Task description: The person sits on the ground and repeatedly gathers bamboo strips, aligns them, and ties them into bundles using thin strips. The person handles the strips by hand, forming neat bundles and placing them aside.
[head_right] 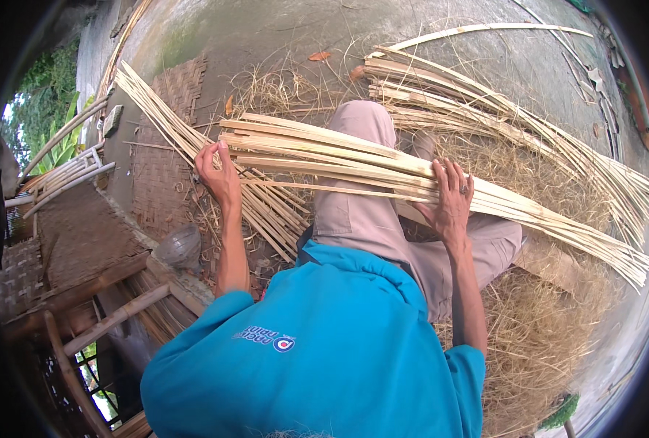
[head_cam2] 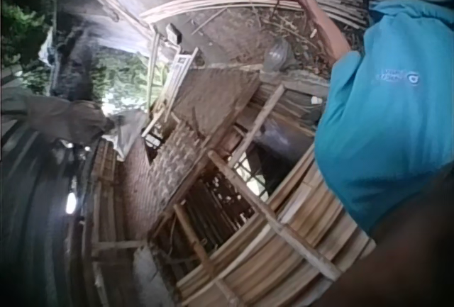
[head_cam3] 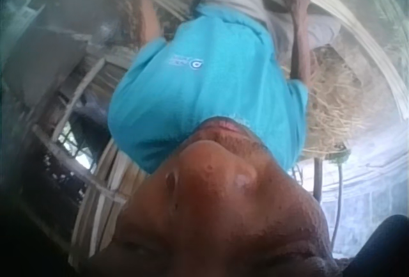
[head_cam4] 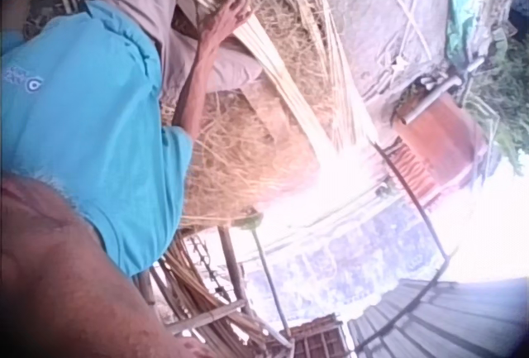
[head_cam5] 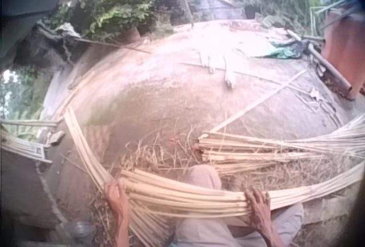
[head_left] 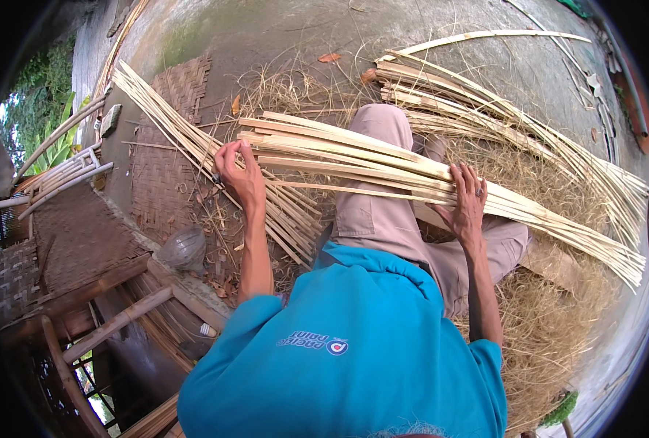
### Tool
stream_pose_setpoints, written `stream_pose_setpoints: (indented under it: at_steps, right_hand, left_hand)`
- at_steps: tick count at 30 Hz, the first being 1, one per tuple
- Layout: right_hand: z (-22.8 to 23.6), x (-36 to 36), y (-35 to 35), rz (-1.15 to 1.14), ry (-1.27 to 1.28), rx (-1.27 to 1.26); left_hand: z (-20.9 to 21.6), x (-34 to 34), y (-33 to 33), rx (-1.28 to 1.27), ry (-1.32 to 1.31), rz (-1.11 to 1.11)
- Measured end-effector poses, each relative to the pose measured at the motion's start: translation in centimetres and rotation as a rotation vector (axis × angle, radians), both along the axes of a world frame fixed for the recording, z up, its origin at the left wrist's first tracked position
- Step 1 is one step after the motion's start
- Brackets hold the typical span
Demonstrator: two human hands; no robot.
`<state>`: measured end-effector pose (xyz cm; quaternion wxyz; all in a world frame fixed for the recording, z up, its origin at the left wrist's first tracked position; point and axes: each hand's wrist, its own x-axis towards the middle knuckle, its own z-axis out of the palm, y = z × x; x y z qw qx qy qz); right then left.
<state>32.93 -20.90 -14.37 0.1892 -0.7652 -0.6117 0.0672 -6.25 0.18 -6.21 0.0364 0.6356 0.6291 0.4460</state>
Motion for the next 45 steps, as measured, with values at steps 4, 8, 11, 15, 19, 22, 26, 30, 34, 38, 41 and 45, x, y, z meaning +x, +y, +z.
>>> stream_pose_setpoints:
  at_steps: [4,8,11,15,19,22,26,30,34,38,41,45]
  right_hand:
    - [-0.2,0.2,0.0,0.006,0.017,0.02]
    - [0.0,0.1,0.1,0.012,0.042,0.032]
    - [-0.1,0.1,0.2,0.001,0.036,0.038]
    - [-0.4,0.2,0.2,-0.002,0.026,0.047]
    - [0.1,0.1,0.3,0.004,0.03,0.013]
    - [0.0,0.0,0.4,-0.008,0.025,0.018]
    - [-0.2,-0.1,0.4,-0.01,0.021,0.027]
    - [-0.5,-0.1,0.5,-0.016,0.011,0.036]
    - [-0.8,-0.1,0.5,-0.015,-0.003,0.023]
    - [-0.8,0.0,0.4,-0.013,0.002,0.003]
    - [-0.9,-0.1,0.4,-0.019,-0.008,0.011]
    - [-1.0,-0.1,0.5,-0.018,-0.012,0.023]
  left_hand:
    - [0.9,0.9,-2.0,-0.059,0.343,-0.133]
    - [0.5,-0.2,-1.8,-0.108,0.381,-0.202]
    - [0.9,-0.3,-1.2,-0.155,0.287,-0.21]
    - [0.1,-0.5,-0.1,-0.152,0.233,-0.264]
    - [-1.1,-1.0,0.6,-0.19,0.089,-0.223]
    - [-0.5,0.5,-0.3,-0.04,0.197,-0.199]
    - [-0.9,1.8,-1.8,0.024,0.33,-0.101]
    - [-1.1,4.7,-4.4,-0.185,0.017,-0.129]
    - [1.2,8.2,-9.1,-0.204,0.149,-0.563]
    - [1.0,6.6,-6.2,-0.171,-0.028,-0.33]
    - [0.8,2.8,-1.0,-0.199,-0.047,-0.025]
    - [0.8,-2.2,1.8,-0.338,0.289,-0.204]
